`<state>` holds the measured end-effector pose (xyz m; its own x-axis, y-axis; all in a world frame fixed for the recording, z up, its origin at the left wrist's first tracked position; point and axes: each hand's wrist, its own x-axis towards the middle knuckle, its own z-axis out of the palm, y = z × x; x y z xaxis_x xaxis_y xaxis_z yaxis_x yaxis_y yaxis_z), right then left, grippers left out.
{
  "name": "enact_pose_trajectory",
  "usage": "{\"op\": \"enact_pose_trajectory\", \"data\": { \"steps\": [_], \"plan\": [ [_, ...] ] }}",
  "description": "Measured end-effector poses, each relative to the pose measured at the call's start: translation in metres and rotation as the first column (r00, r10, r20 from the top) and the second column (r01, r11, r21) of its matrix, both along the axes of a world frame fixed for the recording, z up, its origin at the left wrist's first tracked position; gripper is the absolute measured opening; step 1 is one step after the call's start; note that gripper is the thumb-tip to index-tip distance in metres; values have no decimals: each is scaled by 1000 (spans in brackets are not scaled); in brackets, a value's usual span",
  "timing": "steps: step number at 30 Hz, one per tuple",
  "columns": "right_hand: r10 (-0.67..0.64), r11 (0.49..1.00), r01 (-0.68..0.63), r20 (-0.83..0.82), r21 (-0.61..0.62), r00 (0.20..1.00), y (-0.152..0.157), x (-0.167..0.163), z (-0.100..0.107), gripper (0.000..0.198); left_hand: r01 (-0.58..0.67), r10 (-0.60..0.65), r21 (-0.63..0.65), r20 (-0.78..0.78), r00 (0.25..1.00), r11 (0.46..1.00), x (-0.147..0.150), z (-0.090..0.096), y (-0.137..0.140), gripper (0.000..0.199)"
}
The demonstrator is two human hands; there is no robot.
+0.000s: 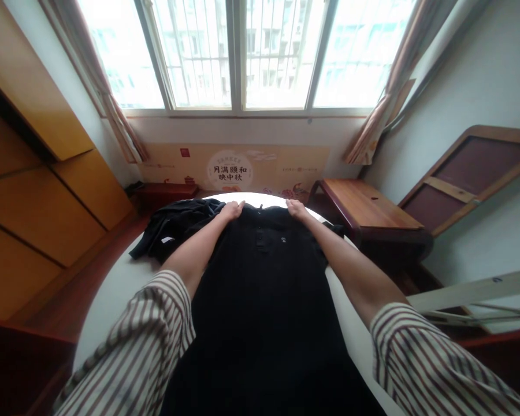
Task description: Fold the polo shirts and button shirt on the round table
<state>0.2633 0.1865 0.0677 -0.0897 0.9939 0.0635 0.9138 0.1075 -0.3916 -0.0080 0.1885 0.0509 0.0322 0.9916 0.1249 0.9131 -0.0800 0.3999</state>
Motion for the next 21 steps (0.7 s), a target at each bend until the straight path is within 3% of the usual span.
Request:
{"op": "enact_pose_trajectory", "data": {
  "steps": [3, 7, 9, 12, 15, 17, 19, 21],
  "plan": [
    [77, 993, -77, -11, -87, 997, 1, -3, -5, 45, 26, -24, -68, 29, 999, 997, -7, -4, 1, 48],
    [193, 961, -204, -76, -187, 978, -5, 3, -2, 34, 85, -32, -153, 323, 946, 985, -18, -5, -5, 46],
    [230, 952, -250, -122, -179, 965, -11, 7, 0, 27, 125, -47, -158, 424, 904, 979, -22, -5, -11, 38],
    [271, 946, -296, -182, -130, 945, -19, 10, 3, 33, 179, -94, -130, 489, 867, 975, -23, -3, -18, 35],
    [304, 949, -314, -218, -15, 927, -20, 11, 9, 36, 163, -162, 50, 569, 806, 985, -20, 7, -17, 36],
    [275, 959, -251, -220, 134, 936, -13, 9, 18, 34, 85, -202, 223, 576, 792, 971, -17, 18, -11, 33],
    [175, 963, -126, -197, 238, 965, -6, 2, 27, 40, -4, -176, 326, 519, 836, 945, -11, 29, -4, 35],
    [28, 975, -2, -115, 221, 993, -5, -9, 33, 53, -41, -110, 356, 394, 912, 934, -3, 36, -3, 40]
  ]
}}
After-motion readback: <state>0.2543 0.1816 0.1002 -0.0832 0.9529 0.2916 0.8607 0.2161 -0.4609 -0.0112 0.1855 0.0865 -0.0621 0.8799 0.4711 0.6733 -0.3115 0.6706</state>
